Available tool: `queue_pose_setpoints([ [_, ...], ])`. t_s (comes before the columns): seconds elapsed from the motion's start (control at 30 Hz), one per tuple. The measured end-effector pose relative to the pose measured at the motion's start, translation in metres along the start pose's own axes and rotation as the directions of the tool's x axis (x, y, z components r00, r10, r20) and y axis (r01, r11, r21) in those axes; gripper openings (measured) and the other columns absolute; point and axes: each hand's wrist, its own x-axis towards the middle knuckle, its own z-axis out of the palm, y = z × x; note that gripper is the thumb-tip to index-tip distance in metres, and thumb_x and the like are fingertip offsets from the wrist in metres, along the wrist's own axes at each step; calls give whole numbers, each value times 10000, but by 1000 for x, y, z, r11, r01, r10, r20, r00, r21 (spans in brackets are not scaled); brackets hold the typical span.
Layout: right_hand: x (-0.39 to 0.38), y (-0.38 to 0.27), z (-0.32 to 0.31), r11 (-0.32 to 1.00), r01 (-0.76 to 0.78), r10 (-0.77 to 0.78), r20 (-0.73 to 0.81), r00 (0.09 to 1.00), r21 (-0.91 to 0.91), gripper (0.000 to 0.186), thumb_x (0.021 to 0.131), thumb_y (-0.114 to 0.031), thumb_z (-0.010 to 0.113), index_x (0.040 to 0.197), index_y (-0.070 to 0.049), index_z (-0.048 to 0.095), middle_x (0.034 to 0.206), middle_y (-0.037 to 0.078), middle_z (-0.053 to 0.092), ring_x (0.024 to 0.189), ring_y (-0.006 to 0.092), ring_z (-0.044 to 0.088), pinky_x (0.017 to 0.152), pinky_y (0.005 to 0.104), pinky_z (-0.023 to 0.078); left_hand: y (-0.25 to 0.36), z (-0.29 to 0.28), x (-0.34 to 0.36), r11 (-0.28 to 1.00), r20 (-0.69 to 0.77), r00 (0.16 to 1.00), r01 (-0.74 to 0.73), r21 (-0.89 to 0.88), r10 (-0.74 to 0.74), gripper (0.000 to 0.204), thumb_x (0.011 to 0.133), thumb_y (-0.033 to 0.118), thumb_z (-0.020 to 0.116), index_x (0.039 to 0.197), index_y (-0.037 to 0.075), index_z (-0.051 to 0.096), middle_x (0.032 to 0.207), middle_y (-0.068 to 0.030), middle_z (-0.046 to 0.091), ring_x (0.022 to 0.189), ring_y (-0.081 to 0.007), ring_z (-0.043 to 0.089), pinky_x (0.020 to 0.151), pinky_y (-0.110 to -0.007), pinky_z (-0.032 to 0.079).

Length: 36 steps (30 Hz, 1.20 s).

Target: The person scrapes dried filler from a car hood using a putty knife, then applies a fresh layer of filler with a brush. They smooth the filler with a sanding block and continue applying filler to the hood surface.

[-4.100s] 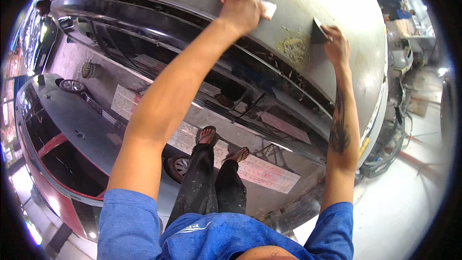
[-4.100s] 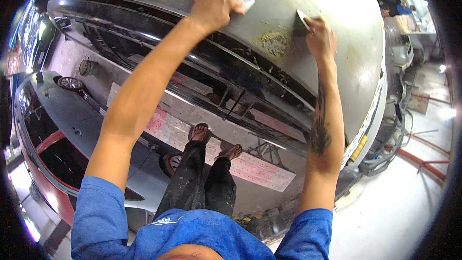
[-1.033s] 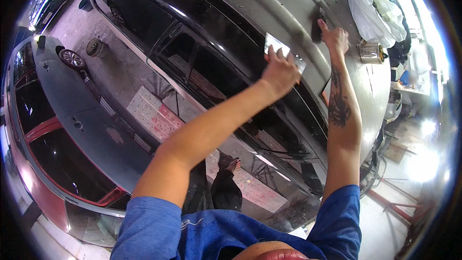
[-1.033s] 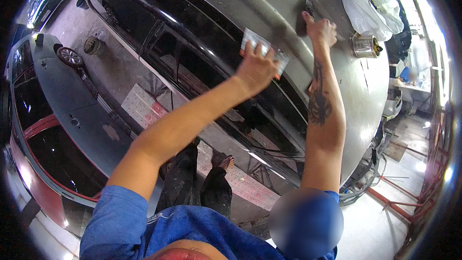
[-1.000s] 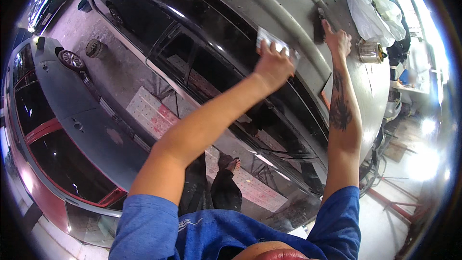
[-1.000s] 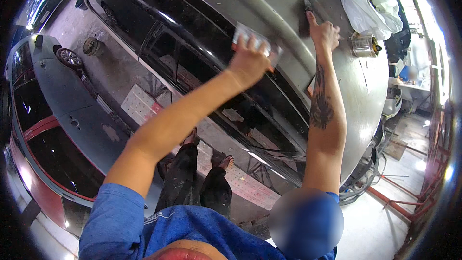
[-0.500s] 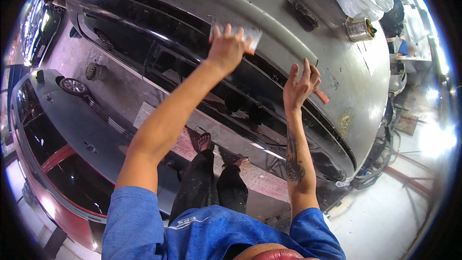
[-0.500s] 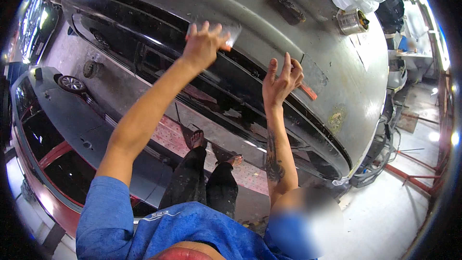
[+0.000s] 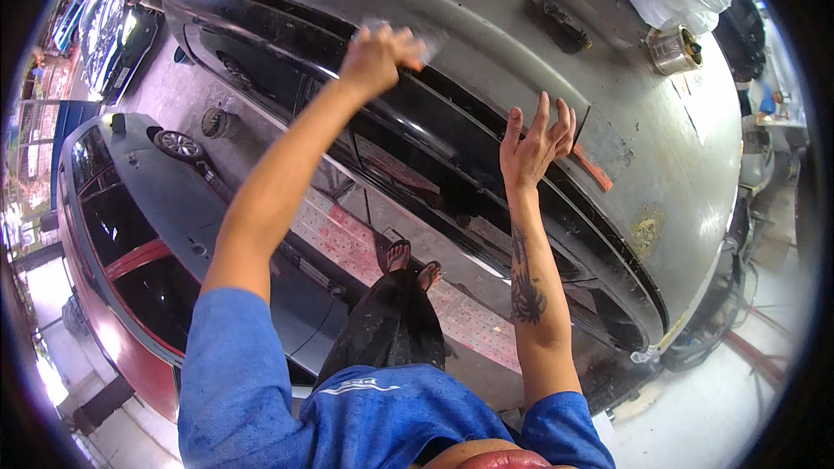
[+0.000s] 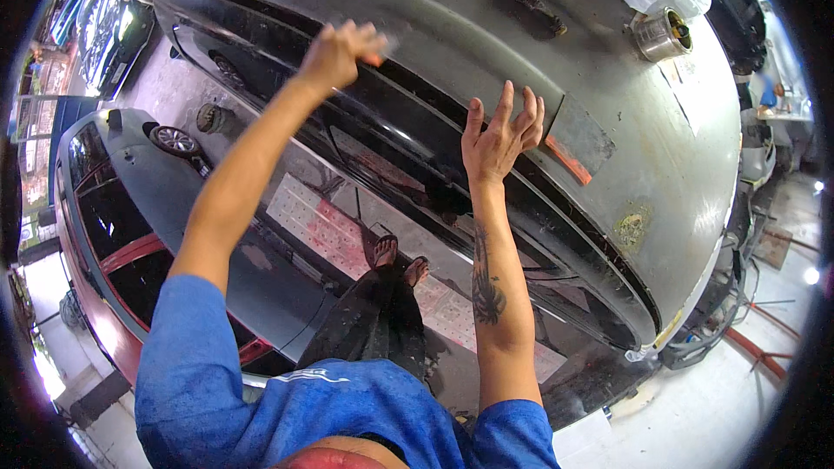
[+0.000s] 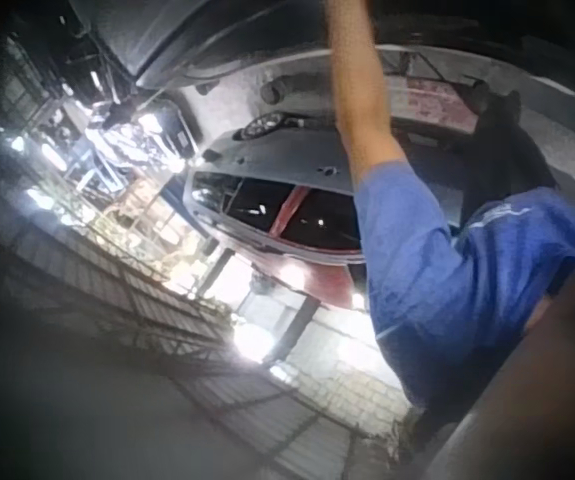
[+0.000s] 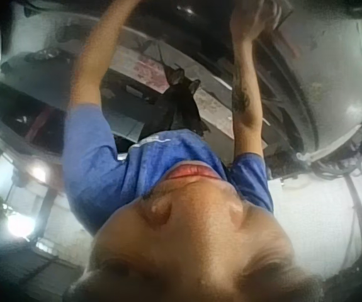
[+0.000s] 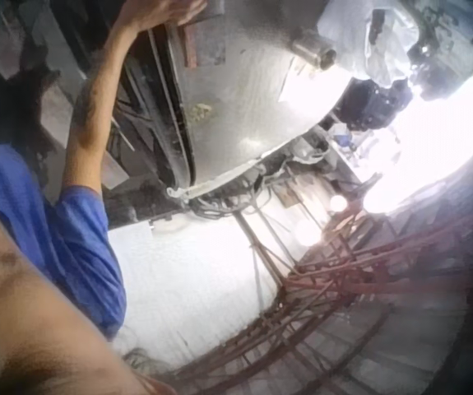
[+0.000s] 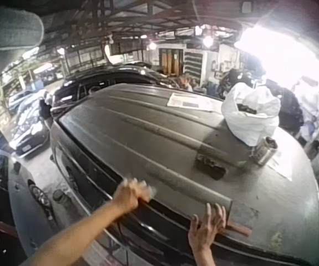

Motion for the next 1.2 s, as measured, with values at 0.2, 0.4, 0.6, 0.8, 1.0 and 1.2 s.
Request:
queue_pose_setpoints([
  [0.2, -1, -1, 0, 999, -13, 13, 9, 1000, 30, 533, 954, -433, 577, 1346, -76, 519, 1410, 186, 383, 1354, 406, 307, 1087, 545, 223, -23, 16, -8, 998, -81, 996, -19, 51, 23, 436, 828, 36, 573, 1197, 226, 708, 1297, -115, 629, 1089, -327, 648, 993, -510, 472],
  [0.4, -1, 0, 1, 1000, -8, 7, 36, 999, 29, 555, 955, -460, 571, 1350, -74, 514, 1415, 198, 381, 1366, 403, 295, 1095, 542, 211, -46, 37, -16, 976, -196, 973, 86, -198, -125, 287, 846, 199, 653, 1118, 222, 741, 1232, -107, 665, 1090, -315, 635, 921, -464, 479],
  [0.6, -1, 1, 1, 1000, -8, 6, 54, 999, 30, 557, 955, -474, 565, 1352, -86, 517, 1423, 187, 383, 1379, 403, 284, 1095, 550, 212, -42, 26, -19, 996, -207, 977, 34, -88, -52, 315, 857, 134, 613, 1131, 227, 735, 1255, -94, 656, 1093, -309, 634, 935, -464, 479],
  [0.8, -1, 2, 1, 1000, -9, 8, 41, 999, 21, 563, 946, -463, 583, 1369, -100, 507, 1441, 187, 381, 1371, 395, 311, 1094, 544, 217, -51, 20, -16, 991, -99, 987, 119, -64, -125, 385, 829, 39, 590, 1156, 195, 722, 1235, -114, 653, 1137, -339, 626, 950, -416, 514],
  [1.0, 0, 2, 2, 1000, 11, -12, 45, 999, 24, 567, 975, -474, 542, 1376, -75, 503, 1452, 196, 371, 1379, 388, 289, 1095, 547, 216, -60, 14, -15, 956, -204, 947, 207, -205, -249, 397, 797, 31, 588, 1127, 196, 736, 1211, -128, 664, 1051, -321, 665, 934, -404, 526],
  [1.2, -2, 5, 5, 1000, 21, -21, 46, 999, 8, 573, 974, -480, 542, 1380, -78, 498, 1453, 192, 363, 1383, 375, 292, 1102, 546, 203, -57, 15, -18, 982, -153, 971, 175, -66, -184, 407, 805, 32, 597, 1149, 206, 728, 1272, -110, 641, 1117, -281, 636, 959, -433, 502],
])
